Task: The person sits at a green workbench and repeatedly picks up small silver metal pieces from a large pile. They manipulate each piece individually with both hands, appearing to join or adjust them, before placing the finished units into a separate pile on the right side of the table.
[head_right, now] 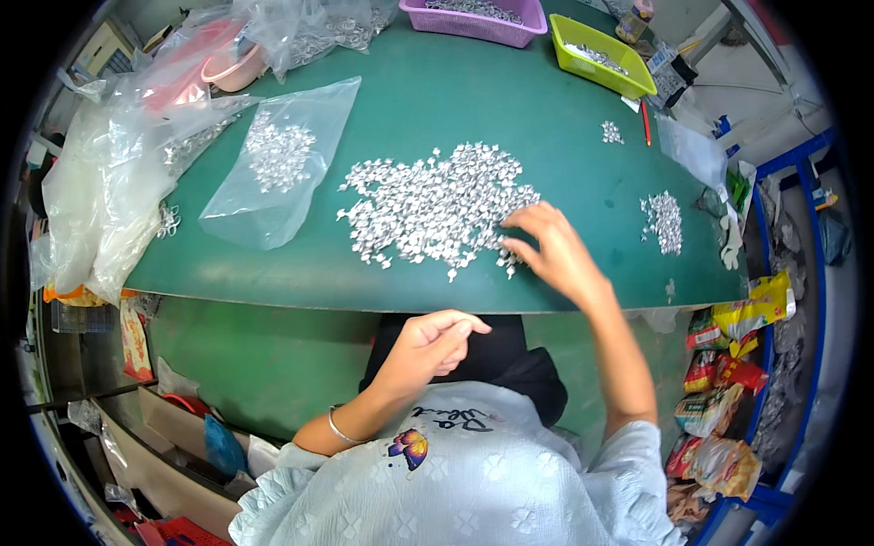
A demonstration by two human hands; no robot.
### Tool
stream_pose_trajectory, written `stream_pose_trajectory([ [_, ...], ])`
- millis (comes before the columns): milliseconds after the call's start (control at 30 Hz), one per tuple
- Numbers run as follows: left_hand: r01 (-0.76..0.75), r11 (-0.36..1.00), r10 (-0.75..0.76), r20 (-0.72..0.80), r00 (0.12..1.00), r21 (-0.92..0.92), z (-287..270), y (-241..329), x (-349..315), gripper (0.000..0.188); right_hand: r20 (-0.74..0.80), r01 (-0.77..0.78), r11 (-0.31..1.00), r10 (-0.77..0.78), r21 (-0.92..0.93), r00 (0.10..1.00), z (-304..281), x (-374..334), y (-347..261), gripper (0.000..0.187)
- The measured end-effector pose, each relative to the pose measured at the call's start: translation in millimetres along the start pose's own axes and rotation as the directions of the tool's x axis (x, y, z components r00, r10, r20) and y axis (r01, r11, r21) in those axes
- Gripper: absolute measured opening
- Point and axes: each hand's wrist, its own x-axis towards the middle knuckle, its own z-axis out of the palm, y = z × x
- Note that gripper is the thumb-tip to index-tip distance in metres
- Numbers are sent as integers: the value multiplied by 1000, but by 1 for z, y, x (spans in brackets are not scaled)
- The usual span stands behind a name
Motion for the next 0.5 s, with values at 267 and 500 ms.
stream_pose_trajectory([
  [267, -326, 938, 346, -350, 870, 116, -12, 45, 29, 22, -133, -19, 999, 23, 28, 991, 24, 10, 15, 27],
  [500, -890, 172, 984, -117, 135, 422, -5, 155, 3, 47, -73, 133, 990, -136, -42, 988, 41, 37, 18, 24],
])
